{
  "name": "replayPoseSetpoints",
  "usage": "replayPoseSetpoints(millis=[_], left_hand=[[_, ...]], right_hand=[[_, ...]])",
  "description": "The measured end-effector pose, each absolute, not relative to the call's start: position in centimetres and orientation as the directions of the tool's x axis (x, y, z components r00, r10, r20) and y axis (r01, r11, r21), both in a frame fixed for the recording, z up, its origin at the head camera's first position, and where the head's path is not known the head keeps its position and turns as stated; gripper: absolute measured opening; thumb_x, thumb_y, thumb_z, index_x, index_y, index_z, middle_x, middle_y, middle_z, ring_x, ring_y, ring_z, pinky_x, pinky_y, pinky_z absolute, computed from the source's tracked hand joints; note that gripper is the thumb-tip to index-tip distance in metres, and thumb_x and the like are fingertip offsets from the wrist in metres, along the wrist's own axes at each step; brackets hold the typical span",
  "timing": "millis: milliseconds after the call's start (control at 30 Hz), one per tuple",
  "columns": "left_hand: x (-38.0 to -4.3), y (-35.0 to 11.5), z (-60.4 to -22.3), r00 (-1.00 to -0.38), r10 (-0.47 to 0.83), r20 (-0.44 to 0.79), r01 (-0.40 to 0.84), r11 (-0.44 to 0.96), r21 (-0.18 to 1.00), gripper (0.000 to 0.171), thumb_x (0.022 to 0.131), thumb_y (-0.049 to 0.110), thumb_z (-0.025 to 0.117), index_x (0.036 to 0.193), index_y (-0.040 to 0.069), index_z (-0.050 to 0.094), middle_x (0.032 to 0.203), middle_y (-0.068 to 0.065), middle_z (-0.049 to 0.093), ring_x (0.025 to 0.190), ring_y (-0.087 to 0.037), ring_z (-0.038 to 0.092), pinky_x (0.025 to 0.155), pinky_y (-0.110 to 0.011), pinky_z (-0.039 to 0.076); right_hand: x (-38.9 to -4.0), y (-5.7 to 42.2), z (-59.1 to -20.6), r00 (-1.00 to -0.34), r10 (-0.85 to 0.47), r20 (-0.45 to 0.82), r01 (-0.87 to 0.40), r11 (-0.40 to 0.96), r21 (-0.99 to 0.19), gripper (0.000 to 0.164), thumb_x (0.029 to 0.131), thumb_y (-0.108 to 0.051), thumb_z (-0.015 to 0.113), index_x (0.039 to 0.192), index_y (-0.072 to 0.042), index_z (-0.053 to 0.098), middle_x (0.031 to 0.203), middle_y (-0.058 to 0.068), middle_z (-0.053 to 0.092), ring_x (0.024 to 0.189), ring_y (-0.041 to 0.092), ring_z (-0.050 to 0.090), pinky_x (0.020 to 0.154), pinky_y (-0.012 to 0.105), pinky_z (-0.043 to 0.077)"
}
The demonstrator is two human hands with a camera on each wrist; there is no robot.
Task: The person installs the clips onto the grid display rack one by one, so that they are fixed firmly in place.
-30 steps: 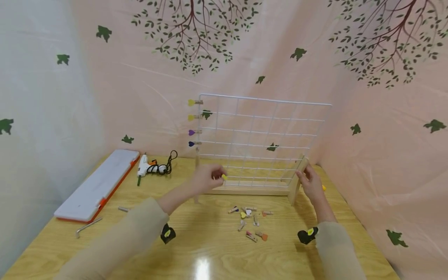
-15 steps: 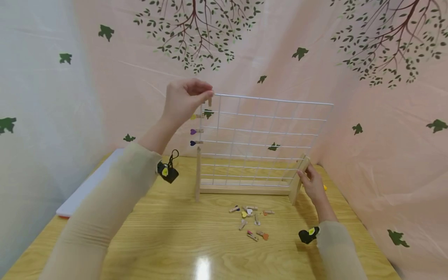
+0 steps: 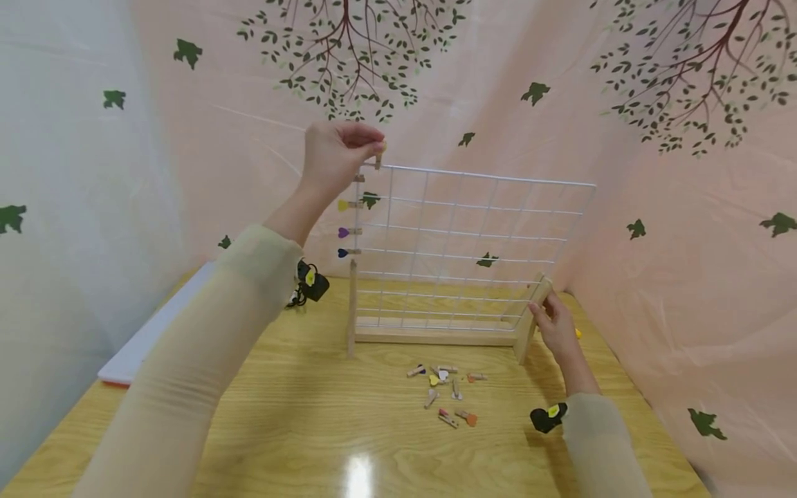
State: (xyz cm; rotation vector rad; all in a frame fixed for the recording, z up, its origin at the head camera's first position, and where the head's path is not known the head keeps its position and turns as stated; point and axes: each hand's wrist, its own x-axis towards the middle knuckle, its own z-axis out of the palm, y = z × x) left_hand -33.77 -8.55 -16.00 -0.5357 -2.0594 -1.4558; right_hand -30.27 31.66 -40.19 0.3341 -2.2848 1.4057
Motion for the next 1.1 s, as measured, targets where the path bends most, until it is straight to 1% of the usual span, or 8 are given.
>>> replayPoseSetpoints(millis=[133, 200, 433, 600, 667, 733, 933, 1100], left_hand=[[-33.8, -8.8, -16.4, -0.766, 0.034, 0.641, 0.607, 0.363, 0.707, 0.022, 0.075, 0.023, 0.069, 0.091, 0.008, 0.068, 0.091, -0.002, 0.069, 0.077, -0.007, 0.063, 0.072, -0.017, 0.051], [-33.8, -9.0, -16.5, -0.773, 0.05, 0.633, 0.606, 0.357, 0.711, 0.025, 0.075, 0.024, 0.069, 0.094, 0.009, 0.068, 0.093, -0.003, 0.068, 0.08, -0.009, 0.063, 0.074, -0.018, 0.051], [-32.3, -9.2, -16.7, -0.693, 0.091, 0.715, 0.667, 0.457, 0.588, 0.04, 0.072, 0.03, 0.072, 0.108, 0.015, 0.064, 0.109, 0.005, 0.061, 0.1, -0.004, 0.051, 0.088, -0.018, 0.043], [-30.1, -8.6, -18.8, -0.577, 0.148, 0.803, 0.765, 0.442, 0.469, 0.036, 0.073, 0.027, 0.071, 0.106, 0.013, 0.065, 0.104, 0.002, 0.064, 0.096, -0.007, 0.053, 0.083, -0.023, 0.045], [-29.3, -8.1, -20.6, -0.57, 0.186, 0.8, 0.782, 0.423, 0.458, 0.034, 0.074, 0.026, 0.071, 0.105, 0.012, 0.065, 0.103, 0.001, 0.064, 0.094, -0.01, 0.055, 0.081, -0.025, 0.047], [-28.9, -7.5, -23.0, -0.585, 0.223, 0.779, 0.781, 0.413, 0.468, 0.032, 0.074, 0.026, 0.071, 0.103, 0.012, 0.066, 0.099, 0.0, 0.065, 0.09, -0.013, 0.056, 0.077, -0.027, 0.048], [-28.8, -5.5, -31.5, -0.754, 0.36, 0.549, 0.657, 0.425, 0.623, 0.035, 0.074, 0.029, 0.071, 0.105, 0.016, 0.064, 0.096, 0.003, 0.064, 0.087, -0.012, 0.056, 0.075, -0.03, 0.049], [-29.9, -3.6, -38.3, -0.787, 0.462, 0.409, 0.612, 0.502, 0.61, 0.038, 0.071, 0.03, 0.074, 0.103, 0.012, 0.065, 0.094, 0.001, 0.064, 0.082, -0.013, 0.057, 0.07, -0.028, 0.05]], right_hand=[[-30.2, 31.7, -40.1, -0.875, 0.019, 0.483, -0.422, 0.459, -0.782, 0.037, 0.09, -0.009, 0.051, 0.124, 0.003, 0.046, 0.101, -0.014, 0.053, 0.089, 0.007, 0.049, 0.065, 0.014, 0.047], [-30.2, 31.8, -40.1, -0.875, 0.016, 0.484, -0.425, 0.452, -0.784, 0.037, 0.09, -0.009, 0.051, 0.124, 0.004, 0.046, 0.099, -0.02, 0.051, 0.09, 0.007, 0.049, 0.065, 0.014, 0.047], [-30.2, 31.9, -40.1, -0.874, 0.015, 0.486, -0.43, 0.44, -0.788, 0.038, 0.09, -0.008, 0.052, 0.124, 0.004, 0.045, 0.1, -0.016, 0.052, 0.09, 0.005, 0.05, 0.065, 0.014, 0.047], [-30.2, 31.8, -40.1, -0.873, 0.01, 0.488, -0.436, 0.434, -0.788, 0.038, 0.09, -0.007, 0.051, 0.125, 0.005, 0.044, 0.104, -0.007, 0.054, 0.091, 0.003, 0.051, 0.066, 0.014, 0.048], [-30.2, 31.8, -40.1, -0.874, 0.009, 0.486, -0.435, 0.433, -0.789, 0.038, 0.09, -0.007, 0.051, 0.125, 0.005, 0.044, 0.105, -0.004, 0.054, 0.091, 0.002, 0.051, 0.066, 0.014, 0.048], [-30.2, 31.8, -40.2, -0.875, 0.008, 0.483, -0.433, 0.432, -0.791, 0.039, 0.09, -0.007, 0.051, 0.126, 0.005, 0.044, 0.107, -0.003, 0.054, 0.092, 0.002, 0.05, 0.066, 0.013, 0.048], [-31.5, 32.8, -41.3, -0.881, -0.001, 0.473, -0.424, 0.444, -0.789, 0.041, 0.091, -0.014, 0.051, 0.129, -0.004, 0.044, 0.118, 0.022, 0.051, 0.096, -0.002, 0.048, 0.068, 0.013, 0.047], [-31.8, 33.2, -41.7, -0.886, 0.0, 0.464, -0.418, 0.437, -0.796, 0.042, 0.091, -0.017, 0.051, 0.13, -0.005, 0.043, 0.12, 0.023, 0.049, 0.097, -0.003, 0.048, 0.07, 0.012, 0.047]])
